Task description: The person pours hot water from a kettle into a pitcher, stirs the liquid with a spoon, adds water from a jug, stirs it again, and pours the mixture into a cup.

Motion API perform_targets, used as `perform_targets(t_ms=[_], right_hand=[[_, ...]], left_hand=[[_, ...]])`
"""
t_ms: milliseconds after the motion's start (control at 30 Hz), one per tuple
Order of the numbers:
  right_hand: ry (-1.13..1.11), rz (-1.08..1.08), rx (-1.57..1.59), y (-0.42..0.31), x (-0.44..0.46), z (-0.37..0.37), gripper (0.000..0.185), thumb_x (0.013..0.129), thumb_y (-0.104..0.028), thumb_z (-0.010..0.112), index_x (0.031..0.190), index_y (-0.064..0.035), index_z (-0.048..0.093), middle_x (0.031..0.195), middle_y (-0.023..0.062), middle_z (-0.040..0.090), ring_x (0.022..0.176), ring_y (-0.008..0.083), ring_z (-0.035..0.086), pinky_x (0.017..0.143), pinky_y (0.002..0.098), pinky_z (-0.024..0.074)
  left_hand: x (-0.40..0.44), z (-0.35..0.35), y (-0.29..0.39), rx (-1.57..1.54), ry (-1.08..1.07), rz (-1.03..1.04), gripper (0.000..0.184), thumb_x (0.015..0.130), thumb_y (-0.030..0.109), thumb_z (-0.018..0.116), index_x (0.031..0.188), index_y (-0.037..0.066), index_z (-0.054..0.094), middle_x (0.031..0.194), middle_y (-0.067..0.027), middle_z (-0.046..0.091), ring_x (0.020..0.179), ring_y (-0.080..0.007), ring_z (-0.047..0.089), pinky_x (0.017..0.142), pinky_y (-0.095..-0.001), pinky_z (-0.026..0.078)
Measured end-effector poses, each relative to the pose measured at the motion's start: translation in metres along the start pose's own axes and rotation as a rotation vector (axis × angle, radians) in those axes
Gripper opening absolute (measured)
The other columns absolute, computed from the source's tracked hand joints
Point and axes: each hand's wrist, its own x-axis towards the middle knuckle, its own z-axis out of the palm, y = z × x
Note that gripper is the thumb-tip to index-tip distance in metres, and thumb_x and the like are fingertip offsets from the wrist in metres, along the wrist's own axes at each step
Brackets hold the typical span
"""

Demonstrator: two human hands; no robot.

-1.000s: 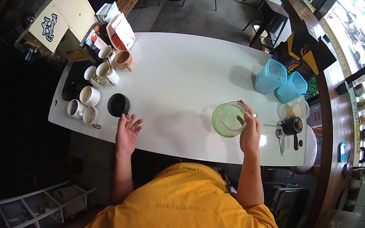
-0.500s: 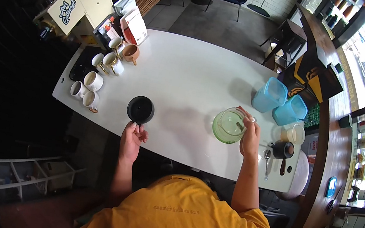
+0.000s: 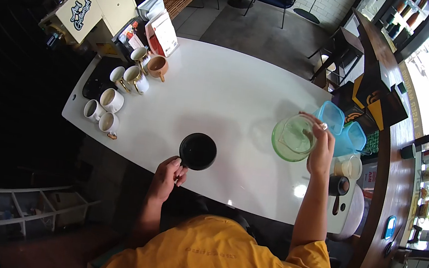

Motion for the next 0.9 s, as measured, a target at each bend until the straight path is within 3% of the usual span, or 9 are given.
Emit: perform_targets(t_ms=[133, 300, 467, 567, 733, 900], right_hand=[[0.014, -0.067, -0.014, -0.039, 0.013, 0.033, 0.039, 0.088, -0.02, 0.043, 0.106, 0.0048, 0.066, 0.103, 0.0094, 0.067, 0.093, 0.0147, 0.057, 0.083, 0.0277, 0.0416], [-0.141, -0.215, -0.202, -0.08, 0.014, 0.085, 0.04, 0.083, -0.021, 0.044, 0.105, 0.0062, 0.065, 0.099, 0.0115, 0.067, 0.091, 0.0175, 0.059, 0.085, 0.0293, 0.0432], [-0.186, -0.284, -0.237, -0.088, 0.018, 0.125, 0.033, 0.084, -0.02, 0.047, 0.091, 0.0077, 0.064, 0.102, 0.0158, 0.067, 0.091, 0.0202, 0.061, 0.083, 0.0341, 0.0472], [-0.231, -0.444, -0.365, -0.092, 0.021, 0.138, 0.034, 0.084, -0.024, 0.05, 0.084, 0.0076, 0.064, 0.103, 0.0176, 0.067, 0.086, 0.0238, 0.063, 0.081, 0.0358, 0.0486], [-0.272, -0.503, -0.45, -0.102, 0.025, 0.154, 0.037, 0.082, -0.028, 0.053, 0.09, 0.0051, 0.068, 0.099, 0.0171, 0.068, 0.086, 0.0247, 0.063, 0.081, 0.036, 0.0484], [-0.363, -0.695, -0.463, -0.106, 0.034, 0.165, 0.034, 0.081, -0.025, 0.053, 0.092, 0.0033, 0.068, 0.098, 0.0154, 0.068, 0.088, 0.0256, 0.063, 0.082, 0.0368, 0.0479]], left_hand=[[0.017, -0.014, 0.031, 0.108, -0.092, -0.045, 0.035, 0.095, 0.032, 0.039, 0.067, 0.012, 0.032, 0.065, -0.0004, 0.038, 0.052, -0.0093, 0.035, 0.047, -0.024, 0.027], [0.035, -0.04, 0.052, 0.064, -0.237, -0.023, 0.037, 0.1, 0.031, 0.04, 0.07, 0.01, 0.036, 0.066, 0.0018, 0.036, 0.057, -0.0071, 0.034, 0.049, -0.0218, 0.028], [0.033, -0.053, 0.068, 0.038, -0.32, -0.037, 0.038, 0.101, 0.033, 0.039, 0.07, 0.01, 0.036, 0.066, 0.0032, 0.034, 0.058, -0.0058, 0.032, 0.048, -0.0211, 0.027], [0.035, -0.06, 0.07, 0.028, -0.355, -0.033, 0.037, 0.101, 0.031, 0.038, 0.071, 0.011, 0.036, 0.066, 0.0036, 0.034, 0.058, -0.0048, 0.03, 0.048, -0.0206, 0.026], [0.037, -0.062, 0.063, -0.06, -0.339, -0.035, 0.036, 0.101, 0.03, 0.038, 0.071, 0.011, 0.036, 0.066, 0.0041, 0.034, 0.056, -0.0037, 0.028, 0.047, -0.0205, 0.025], [0.038, -0.064, 0.056, -0.083, -0.335, -0.042, 0.035, 0.101, 0.03, 0.038, 0.071, 0.011, 0.035, 0.065, 0.0046, 0.033, 0.056, -0.0032, 0.026, 0.047, -0.0202, 0.024]])
